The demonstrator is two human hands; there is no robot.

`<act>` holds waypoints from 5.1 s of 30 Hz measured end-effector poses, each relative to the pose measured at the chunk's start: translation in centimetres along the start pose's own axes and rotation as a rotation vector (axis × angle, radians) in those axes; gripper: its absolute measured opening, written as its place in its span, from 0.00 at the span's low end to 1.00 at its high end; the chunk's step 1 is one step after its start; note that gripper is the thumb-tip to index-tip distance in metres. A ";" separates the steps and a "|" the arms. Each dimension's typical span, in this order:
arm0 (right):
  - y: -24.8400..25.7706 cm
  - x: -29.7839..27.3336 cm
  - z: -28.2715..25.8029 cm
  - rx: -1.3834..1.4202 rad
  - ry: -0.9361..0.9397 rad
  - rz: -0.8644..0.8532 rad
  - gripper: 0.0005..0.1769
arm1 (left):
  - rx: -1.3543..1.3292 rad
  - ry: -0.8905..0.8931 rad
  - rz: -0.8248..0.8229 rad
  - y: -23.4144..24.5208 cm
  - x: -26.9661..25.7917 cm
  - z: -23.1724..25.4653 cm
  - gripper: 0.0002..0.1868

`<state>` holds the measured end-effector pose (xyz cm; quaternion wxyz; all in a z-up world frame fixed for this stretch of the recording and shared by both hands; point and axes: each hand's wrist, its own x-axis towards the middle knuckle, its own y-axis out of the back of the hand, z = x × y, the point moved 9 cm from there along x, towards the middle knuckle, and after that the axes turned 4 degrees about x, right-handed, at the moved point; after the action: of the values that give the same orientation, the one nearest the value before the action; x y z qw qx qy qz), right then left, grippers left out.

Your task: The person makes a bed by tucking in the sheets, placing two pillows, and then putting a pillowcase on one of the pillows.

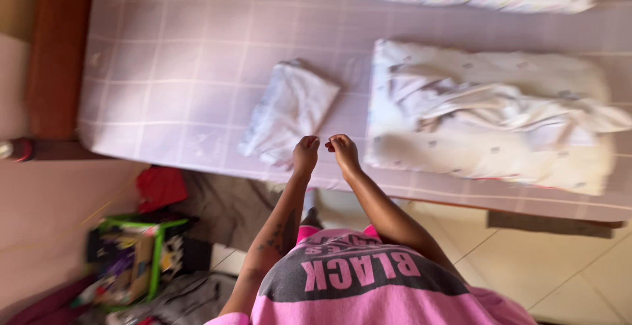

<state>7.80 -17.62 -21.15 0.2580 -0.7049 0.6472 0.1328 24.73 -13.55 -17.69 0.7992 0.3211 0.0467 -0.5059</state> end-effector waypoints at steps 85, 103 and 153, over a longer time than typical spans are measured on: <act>97.1 -45.6 -7.8 0.464 0.530 1.107 0.09 | 0.072 -0.649 -1.122 -87.3 -68.2 25.1 0.12; 127.4 -31.6 -18.6 0.456 0.428 1.105 0.04 | -0.157 -0.416 -0.791 -112.1 -62.3 38.7 0.14; 101.8 43.9 -66.1 -0.036 0.508 -0.121 0.14 | -1.197 -0.025 1.344 -79.1 -23.9 50.0 0.15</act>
<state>-96.22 -92.98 -8.60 0.0821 -0.7576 0.6455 -0.0524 -65.66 -45.28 -5.53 0.9605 -0.1950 0.0963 0.1737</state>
